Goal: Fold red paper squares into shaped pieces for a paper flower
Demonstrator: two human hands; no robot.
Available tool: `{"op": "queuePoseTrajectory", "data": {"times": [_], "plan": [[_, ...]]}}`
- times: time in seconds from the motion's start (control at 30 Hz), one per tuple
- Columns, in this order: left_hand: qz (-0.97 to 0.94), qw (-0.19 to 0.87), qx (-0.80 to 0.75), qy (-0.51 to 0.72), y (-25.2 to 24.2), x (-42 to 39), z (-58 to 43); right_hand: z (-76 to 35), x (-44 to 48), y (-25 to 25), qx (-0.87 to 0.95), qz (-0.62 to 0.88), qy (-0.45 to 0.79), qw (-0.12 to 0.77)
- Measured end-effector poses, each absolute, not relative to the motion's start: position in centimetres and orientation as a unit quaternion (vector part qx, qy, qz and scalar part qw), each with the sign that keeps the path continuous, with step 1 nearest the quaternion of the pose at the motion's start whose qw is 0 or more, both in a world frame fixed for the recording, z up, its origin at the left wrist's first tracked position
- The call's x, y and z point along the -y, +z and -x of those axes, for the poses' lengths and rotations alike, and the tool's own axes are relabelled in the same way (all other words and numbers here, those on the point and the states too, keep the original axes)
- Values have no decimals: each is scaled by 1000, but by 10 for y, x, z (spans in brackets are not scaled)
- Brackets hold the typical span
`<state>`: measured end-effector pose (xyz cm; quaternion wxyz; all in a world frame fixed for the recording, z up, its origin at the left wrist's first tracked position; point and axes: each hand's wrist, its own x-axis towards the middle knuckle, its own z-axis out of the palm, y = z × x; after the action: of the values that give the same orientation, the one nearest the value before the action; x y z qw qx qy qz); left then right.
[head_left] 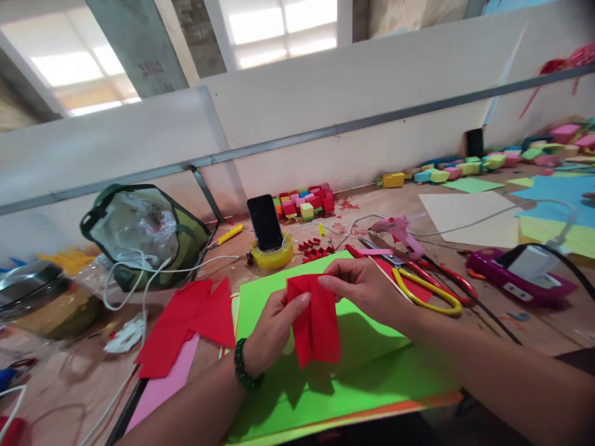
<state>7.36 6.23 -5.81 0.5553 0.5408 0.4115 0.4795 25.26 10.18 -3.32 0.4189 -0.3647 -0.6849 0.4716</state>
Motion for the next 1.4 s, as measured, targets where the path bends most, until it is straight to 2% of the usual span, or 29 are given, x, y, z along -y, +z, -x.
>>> {"op": "queuePoseTrajectory", "data": {"times": [0.17,0.53,0.73,1.4], "plan": [[-551,550,-410,475,-52,-64,-75,-251,-103,-36,694,382,480,377],[-567,517,-431,475,-51,-63,-77,-251,-104,-37,704,339,493,383],[-585,505,-427,469,-50,-61,-77,-253,-105,-36,718,368,452,380],[-611,478,-449,444,-56,-65,-75,-246,-110,-44,668,371,523,378]]}}
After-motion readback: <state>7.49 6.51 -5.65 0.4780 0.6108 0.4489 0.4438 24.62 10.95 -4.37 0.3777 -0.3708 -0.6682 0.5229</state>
